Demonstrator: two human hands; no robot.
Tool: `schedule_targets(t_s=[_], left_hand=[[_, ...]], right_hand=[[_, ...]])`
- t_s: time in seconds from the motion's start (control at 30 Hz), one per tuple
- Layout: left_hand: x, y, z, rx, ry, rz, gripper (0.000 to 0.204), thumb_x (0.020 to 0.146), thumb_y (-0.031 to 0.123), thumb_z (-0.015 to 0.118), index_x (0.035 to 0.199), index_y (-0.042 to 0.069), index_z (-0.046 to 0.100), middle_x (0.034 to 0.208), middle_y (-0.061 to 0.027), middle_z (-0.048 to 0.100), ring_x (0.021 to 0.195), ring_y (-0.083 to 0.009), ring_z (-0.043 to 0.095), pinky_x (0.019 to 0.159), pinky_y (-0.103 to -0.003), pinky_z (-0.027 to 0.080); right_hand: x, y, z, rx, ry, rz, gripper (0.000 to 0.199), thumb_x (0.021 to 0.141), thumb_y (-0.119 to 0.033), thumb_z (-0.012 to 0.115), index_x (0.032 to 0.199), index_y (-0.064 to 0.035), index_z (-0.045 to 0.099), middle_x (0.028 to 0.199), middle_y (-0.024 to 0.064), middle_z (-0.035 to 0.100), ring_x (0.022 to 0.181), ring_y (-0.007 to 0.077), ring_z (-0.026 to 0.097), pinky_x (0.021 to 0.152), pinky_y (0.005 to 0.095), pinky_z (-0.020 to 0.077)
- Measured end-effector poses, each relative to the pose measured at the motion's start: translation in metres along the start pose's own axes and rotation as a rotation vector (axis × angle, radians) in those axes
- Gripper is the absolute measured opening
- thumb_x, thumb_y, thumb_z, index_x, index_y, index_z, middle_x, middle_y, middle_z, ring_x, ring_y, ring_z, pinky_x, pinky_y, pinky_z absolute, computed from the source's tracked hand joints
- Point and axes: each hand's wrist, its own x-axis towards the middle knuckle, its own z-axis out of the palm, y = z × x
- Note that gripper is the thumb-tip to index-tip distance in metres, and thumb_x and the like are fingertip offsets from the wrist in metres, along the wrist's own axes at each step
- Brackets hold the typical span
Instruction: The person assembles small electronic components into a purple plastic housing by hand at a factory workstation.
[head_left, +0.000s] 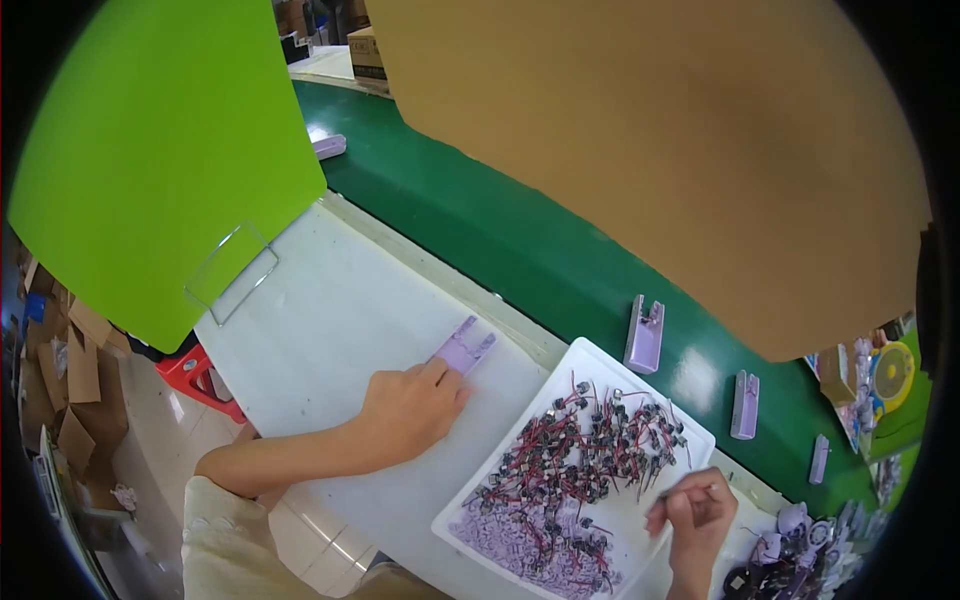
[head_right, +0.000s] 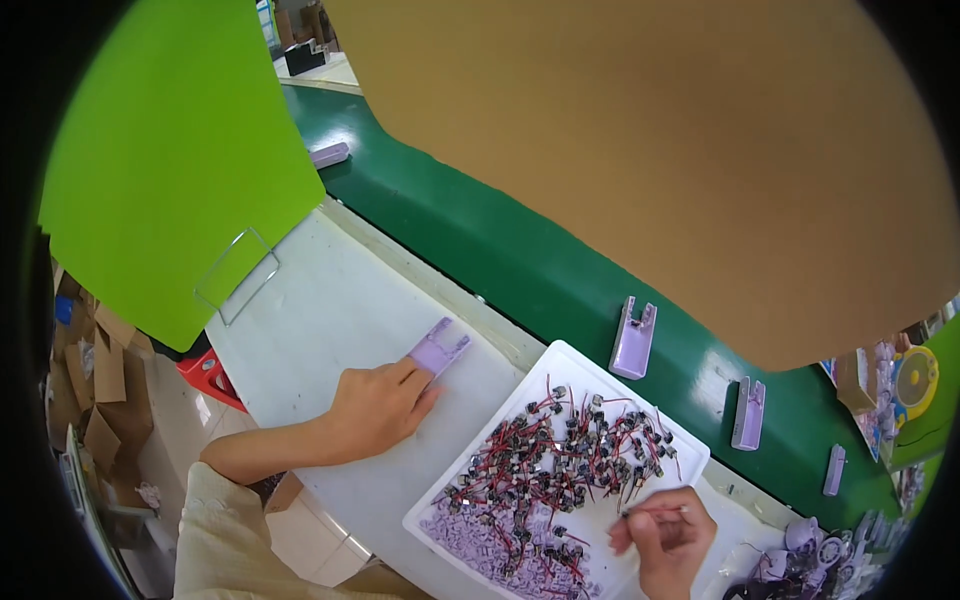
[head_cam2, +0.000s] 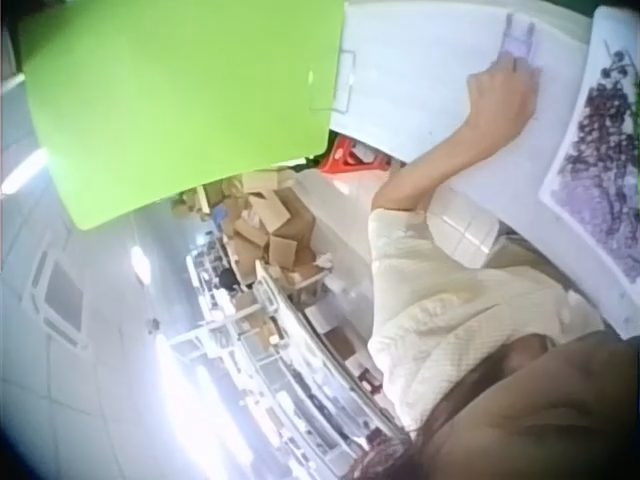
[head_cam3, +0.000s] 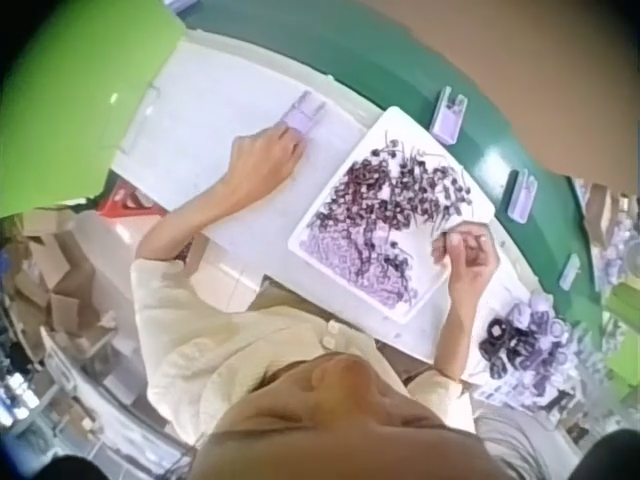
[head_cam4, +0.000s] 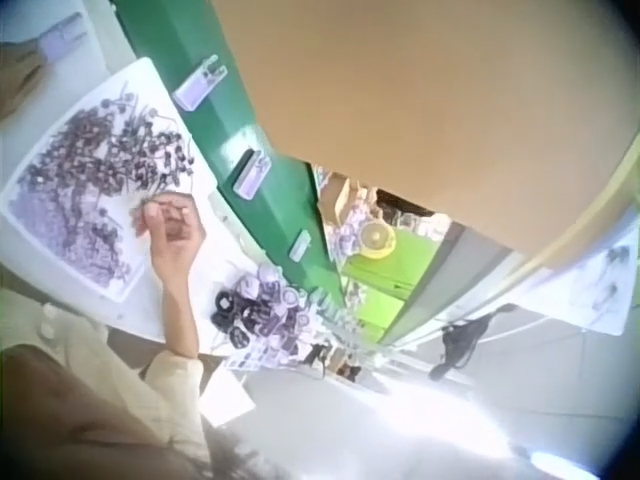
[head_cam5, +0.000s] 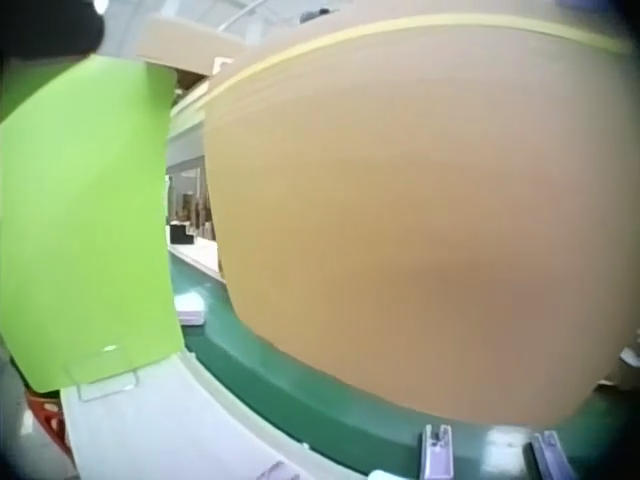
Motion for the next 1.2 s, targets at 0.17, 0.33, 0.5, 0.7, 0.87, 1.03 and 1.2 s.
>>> schedule_targets(t_s=[0.17, 0.33, 0.5, 0.7, 0.87, 1.03, 1.2], left_hand=[[0.022, -0.032, -0.045, -0.164, -0.083, 0.181, 0.057, 0.080, 0.038, 0.073, 0.123, 0.005, 0.057, 0.112, -0.0140, 0.060, 0.104, -0.0282, 0.059, 0.080, -0.042, 0.053], [0.050, -0.094, -0.014, -0.582, -0.527, 0.349, 0.123, 0.059, 0.039, 0.088, 0.153, 0.004, 0.017, 0.153, -0.0187, 0.030, 0.135, -0.0362, 0.033, 0.114, -0.041, 0.028], [0.052, -0.068, 0.006, -0.663, -0.497, 0.390, 0.125, 0.062, 0.032, 0.089, 0.153, 0.001, 0.010, 0.148, -0.0207, 0.036, 0.127, -0.0368, 0.040, 0.110, -0.041, 0.032], [0.053, -0.037, 0.022, -0.756, -0.432, 0.276, 0.130, 0.062, 0.041, 0.086, 0.151, -0.007, 0.004, 0.135, -0.0264, 0.044, 0.118, -0.0380, 0.046, 0.104, -0.042, 0.037], [0.047, -0.038, 0.038, -0.763, -0.244, 0.334, 0.132, 0.063, 0.050, 0.084, 0.150, -0.007, 0.004, 0.128, -0.0258, 0.050, 0.109, -0.0388, 0.049, 0.099, -0.043, 0.039], [0.049, -0.042, 0.043, -0.769, -0.215, 0.339, 0.132, 0.062, 0.050, 0.085, 0.150, -0.007, 0.005, 0.125, -0.0255, 0.051, 0.105, -0.0381, 0.051, 0.096, -0.042, 0.040], [0.048, -0.044, 0.049, -0.772, -0.140, 0.359, 0.133, 0.060, 0.051, 0.085, 0.150, -0.008, 0.006, 0.119, -0.0249, 0.054, 0.100, -0.0368, 0.052, 0.092, -0.041, 0.041]], right_hand=[[0.023, -0.025, 0.045, 0.006, -0.266, 0.032, 0.009, 0.091, 0.006, 0.059, 0.101, 0.0058, 0.058, 0.085, 0.0224, 0.070, 0.067, 0.0226, 0.070, 0.055, 0.0312, 0.0585], [0.054, -0.028, 0.088, -0.154, -0.228, -0.126, 0.006, 0.088, 0.000, 0.068, 0.093, 0.0016, 0.069, 0.084, 0.0085, 0.070, 0.069, 0.0120, 0.065, 0.061, 0.0228, 0.0529], [0.076, -0.018, 0.110, -0.366, -0.258, -0.256, 0.006, 0.085, -0.003, 0.071, 0.091, -0.0020, 0.072, 0.081, 0.0076, 0.069, 0.065, 0.0108, 0.063, 0.057, 0.0227, 0.0496], [0.106, 0.000, 0.137, -0.714, -0.237, -0.485, 0.005, 0.079, -0.004, 0.072, 0.083, -0.0036, 0.070, 0.075, 0.0085, 0.062, 0.066, 0.0212, 0.060, 0.060, 0.0307, 0.0496], [0.121, 0.023, 0.146, -0.812, -0.242, -0.450, 0.008, 0.074, -0.004, 0.073, 0.081, -0.0047, 0.070, 0.079, 0.0080, 0.060, 0.072, 0.0242, 0.064, 0.063, 0.0349, 0.0497], [0.124, 0.024, 0.150, -0.808, -0.252, -0.400, 0.009, 0.073, -0.004, 0.073, 0.081, -0.0045, 0.070, 0.077, 0.0074, 0.060, 0.068, 0.0230, 0.062, 0.061, 0.0343, 0.0489], [0.124, 0.019, 0.151, -0.815, -0.274, -0.405, 0.009, 0.073, -0.003, 0.072, 0.081, -0.0036, 0.070, 0.075, 0.0072, 0.059, 0.063, 0.0209, 0.058, 0.058, 0.0324, 0.0467]])
